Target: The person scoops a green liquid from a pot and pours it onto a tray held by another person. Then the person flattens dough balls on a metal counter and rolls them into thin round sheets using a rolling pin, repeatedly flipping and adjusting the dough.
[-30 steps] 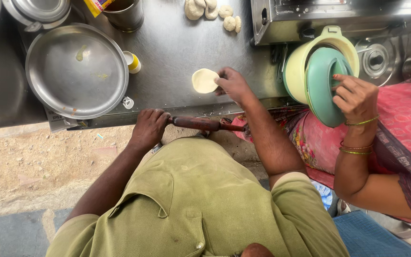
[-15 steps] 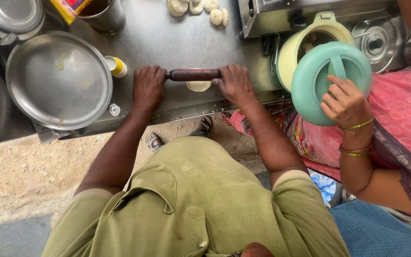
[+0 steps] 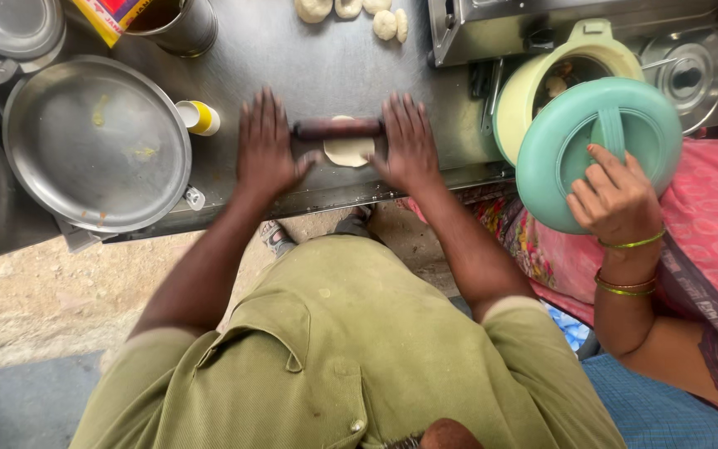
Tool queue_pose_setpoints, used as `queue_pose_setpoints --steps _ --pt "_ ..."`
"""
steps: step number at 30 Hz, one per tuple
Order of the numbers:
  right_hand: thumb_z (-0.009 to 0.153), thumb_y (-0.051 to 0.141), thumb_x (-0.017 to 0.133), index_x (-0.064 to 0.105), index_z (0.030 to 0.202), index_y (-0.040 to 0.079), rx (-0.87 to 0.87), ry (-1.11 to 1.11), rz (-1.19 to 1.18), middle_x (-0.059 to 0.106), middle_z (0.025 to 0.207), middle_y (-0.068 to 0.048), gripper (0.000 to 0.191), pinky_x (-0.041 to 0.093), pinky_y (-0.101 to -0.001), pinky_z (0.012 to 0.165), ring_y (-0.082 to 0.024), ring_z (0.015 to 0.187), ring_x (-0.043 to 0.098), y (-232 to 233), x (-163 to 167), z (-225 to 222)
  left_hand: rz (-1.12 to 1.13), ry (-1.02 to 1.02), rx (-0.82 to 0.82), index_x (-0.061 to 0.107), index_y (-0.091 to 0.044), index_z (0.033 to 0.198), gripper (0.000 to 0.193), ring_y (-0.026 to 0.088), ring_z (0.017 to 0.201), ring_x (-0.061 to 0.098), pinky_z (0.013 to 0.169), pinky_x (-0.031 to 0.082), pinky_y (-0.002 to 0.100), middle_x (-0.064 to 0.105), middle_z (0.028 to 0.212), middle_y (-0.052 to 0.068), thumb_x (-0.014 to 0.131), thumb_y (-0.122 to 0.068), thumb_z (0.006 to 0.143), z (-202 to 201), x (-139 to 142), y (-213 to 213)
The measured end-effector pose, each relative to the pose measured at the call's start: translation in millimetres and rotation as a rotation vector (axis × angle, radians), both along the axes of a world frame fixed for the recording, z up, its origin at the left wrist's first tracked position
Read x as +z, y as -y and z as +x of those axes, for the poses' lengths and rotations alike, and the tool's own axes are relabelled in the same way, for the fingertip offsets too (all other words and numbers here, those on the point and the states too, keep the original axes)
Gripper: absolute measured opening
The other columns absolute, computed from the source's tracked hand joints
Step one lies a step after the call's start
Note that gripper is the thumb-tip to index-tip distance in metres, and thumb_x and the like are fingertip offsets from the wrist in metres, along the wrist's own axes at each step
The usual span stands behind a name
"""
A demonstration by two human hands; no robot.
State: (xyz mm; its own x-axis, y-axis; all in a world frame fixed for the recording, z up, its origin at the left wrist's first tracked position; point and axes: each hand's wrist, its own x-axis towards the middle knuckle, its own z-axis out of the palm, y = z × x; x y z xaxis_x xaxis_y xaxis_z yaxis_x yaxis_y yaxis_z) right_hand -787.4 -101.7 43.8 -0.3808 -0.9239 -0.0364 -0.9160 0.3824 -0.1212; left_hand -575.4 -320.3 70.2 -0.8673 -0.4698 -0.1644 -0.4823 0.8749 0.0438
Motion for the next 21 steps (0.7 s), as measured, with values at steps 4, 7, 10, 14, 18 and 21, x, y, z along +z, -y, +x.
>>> queue_pose_setpoints --steps 4,7,10,14,18,21 --pt "0.097 0.081 0.027 0.016 0.165 -0.001 -0.027 -0.094 -0.002 0.018 0.173 -0.022 0.107 0.007 -0.0513 0.133 -0.036 0.162 0.014 5 1 3 0.050 0.004 0.035 0.015 0.005 0.163 0.117 0.035 0.159 -0.006 0.127 -0.007 0.051 0.001 0.171 0.025 0.022 -0.087 0.091 -16 1 11" --pt "0.088 0.086 0.025 0.016 0.163 0.002 -0.001 -0.088 0.039 0.017 0.171 -0.018 0.113 0.005 -0.0497 0.131 -0.033 0.159 0.014 -44 9 48 0.055 0.046 -0.031 0.016 0.007 0.162 0.117 0.036 0.159 -0.006 0.126 -0.007 0.052 0.002 0.171 0.027 0.024 -0.088 0.092 32 4 -26" --pt "0.091 0.086 0.025 0.014 0.164 0.004 0.028 -0.071 0.024 0.016 0.171 -0.017 0.110 0.004 -0.0496 0.132 -0.033 0.160 0.013 -59 12 58 0.100 0.050 -0.038 0.015 0.006 0.161 0.118 0.036 0.158 -0.006 0.126 -0.007 0.050 0.002 0.169 0.027 0.027 -0.088 0.090 52 -1 -41" --pt "0.097 0.076 0.041 0.012 0.163 0.000 -0.015 -0.040 0.018 0.013 0.172 -0.020 0.105 0.006 -0.0507 0.131 -0.036 0.160 0.013 -10 7 9 0.099 -0.142 0.012 0.017 0.008 0.163 0.115 0.035 0.161 -0.003 0.128 -0.007 0.051 0.003 0.172 0.026 0.029 -0.084 0.094 -1 -17 1" --pt "0.102 0.072 0.044 0.012 0.164 0.001 -0.051 -0.137 -0.010 0.013 0.173 -0.020 0.099 0.007 -0.0515 0.133 -0.036 0.162 0.014 5 7 0 0.098 -0.182 0.066 0.019 0.006 0.161 0.110 0.037 0.160 0.000 0.126 -0.007 0.052 0.006 0.172 0.028 0.029 -0.081 0.096 -19 -14 9" --pt "0.100 0.071 0.042 0.016 0.162 -0.003 0.000 -0.168 -0.060 0.014 0.171 -0.023 0.100 0.010 -0.0544 0.131 -0.037 0.159 0.015 -39 10 47 0.152 -0.052 0.003 0.025 0.004 0.159 0.104 0.034 0.160 0.001 0.127 -0.006 0.053 0.008 0.171 0.025 0.034 -0.078 0.095 26 -6 -20"
